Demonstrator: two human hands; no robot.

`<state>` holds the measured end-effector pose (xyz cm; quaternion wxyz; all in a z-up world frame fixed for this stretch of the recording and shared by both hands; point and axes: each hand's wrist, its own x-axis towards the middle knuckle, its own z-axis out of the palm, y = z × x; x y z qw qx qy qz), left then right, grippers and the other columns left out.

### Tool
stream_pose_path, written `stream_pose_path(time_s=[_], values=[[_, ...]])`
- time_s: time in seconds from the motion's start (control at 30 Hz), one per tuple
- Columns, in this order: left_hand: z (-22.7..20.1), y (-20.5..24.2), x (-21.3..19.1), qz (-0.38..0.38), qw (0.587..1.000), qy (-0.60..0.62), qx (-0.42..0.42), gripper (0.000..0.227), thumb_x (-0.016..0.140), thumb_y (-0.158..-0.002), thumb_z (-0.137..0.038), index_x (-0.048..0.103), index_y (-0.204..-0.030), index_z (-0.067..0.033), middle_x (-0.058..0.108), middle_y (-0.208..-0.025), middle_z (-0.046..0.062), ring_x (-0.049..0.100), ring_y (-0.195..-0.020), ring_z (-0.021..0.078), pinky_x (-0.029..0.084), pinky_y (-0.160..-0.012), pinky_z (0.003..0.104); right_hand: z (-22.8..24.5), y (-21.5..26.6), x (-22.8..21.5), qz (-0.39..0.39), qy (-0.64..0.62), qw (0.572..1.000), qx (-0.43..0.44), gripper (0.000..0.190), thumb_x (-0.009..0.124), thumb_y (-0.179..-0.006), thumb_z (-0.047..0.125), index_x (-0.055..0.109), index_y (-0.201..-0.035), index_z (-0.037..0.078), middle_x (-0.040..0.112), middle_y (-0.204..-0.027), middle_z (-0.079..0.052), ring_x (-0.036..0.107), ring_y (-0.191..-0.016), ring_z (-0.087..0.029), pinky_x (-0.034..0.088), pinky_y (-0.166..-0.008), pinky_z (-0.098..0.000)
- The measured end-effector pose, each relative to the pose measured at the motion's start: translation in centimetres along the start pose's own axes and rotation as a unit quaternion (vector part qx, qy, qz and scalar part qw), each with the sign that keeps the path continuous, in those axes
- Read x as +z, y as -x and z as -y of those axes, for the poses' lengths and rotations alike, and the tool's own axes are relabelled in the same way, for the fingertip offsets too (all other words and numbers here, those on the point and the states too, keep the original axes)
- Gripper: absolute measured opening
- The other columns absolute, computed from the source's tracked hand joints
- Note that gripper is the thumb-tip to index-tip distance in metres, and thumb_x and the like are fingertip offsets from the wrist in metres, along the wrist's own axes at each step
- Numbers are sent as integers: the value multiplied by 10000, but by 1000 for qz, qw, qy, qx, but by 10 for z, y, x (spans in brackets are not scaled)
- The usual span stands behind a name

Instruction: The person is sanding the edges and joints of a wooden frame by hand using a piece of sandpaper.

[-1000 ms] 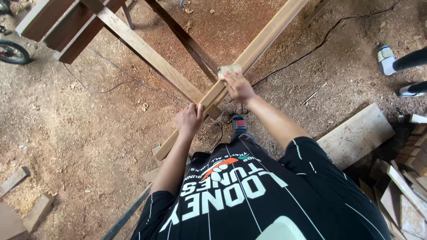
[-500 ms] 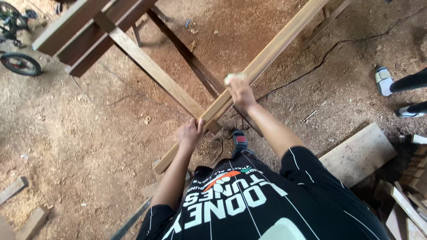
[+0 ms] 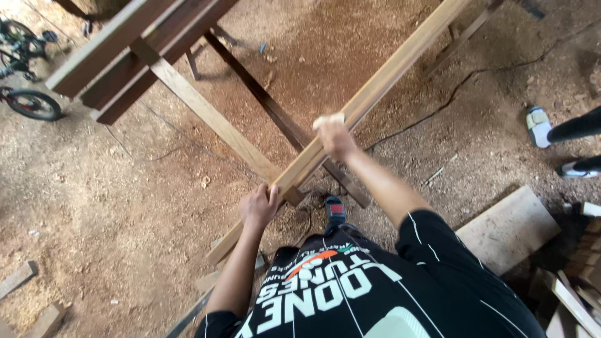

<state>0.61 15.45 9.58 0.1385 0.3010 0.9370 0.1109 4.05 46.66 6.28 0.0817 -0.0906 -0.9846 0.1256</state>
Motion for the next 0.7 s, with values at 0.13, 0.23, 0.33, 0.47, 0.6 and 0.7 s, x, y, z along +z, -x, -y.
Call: stream_pose_path(time_s=[0.13,0.23,0.33,0.47,0.6,0.7], values=[[4,-9,8,79,996,24,-45,519,306,-999,-523,645,-994,-130,682,-780,84,632,-651,203,476,-605,356,-3,46,-32,-223,-12,963,-150,244,360,-1052,140,595,-1053,73,635,-1143,-31,571,-1127,-234,422,-1038,-361],[7,-7,14,-94,995,12,43,514,347,-977,-521,677,-954,-128,698,-807,105,646,-703,254,471,-640,395,-22,28,-37,-213,-8,967,-140,200,393,-1024,117,577,-949,95,637,-1018,0,569,-1146,-232,394,-972,-387],[4,-14,13,88,995,-8,-49,548,275,-1016,-528,648,-1034,-127,692,-836,70,668,-693,218,502,-584,360,-33,4,-18,-117,-41,992,-4,181,401,-1009,100,577,-964,101,626,-950,-38,543,-1039,-221,399,-927,-368],[-3,-5,6,40,998,-13,-43,550,296,-981,-565,664,-1028,-160,689,-824,83,656,-705,221,469,-596,364,-17,-6,8,-239,-40,970,-16,175,412,-944,90,582,-983,101,622,-932,-45,528,-931,-205,386,-851,-367],[-5,-6,1,63,996,-34,-55,566,279,-992,-573,657,-1022,-153,686,-860,78,660,-733,215,493,-600,368,-4,28,-4,-192,-120,966,-129,173,412,-1027,85,582,-996,72,616,-950,-66,535,-957,-201,398,-907,-350],[-3,-6,5,63,995,-44,-58,579,270,-992,-582,656,-1012,-151,687,-886,75,661,-751,217,495,-627,372,-31,41,-23,-136,-124,977,-104,242,355,-1067,54,587,-1001,75,616,-941,-69,536,-884,-221,410,-882,-333]])
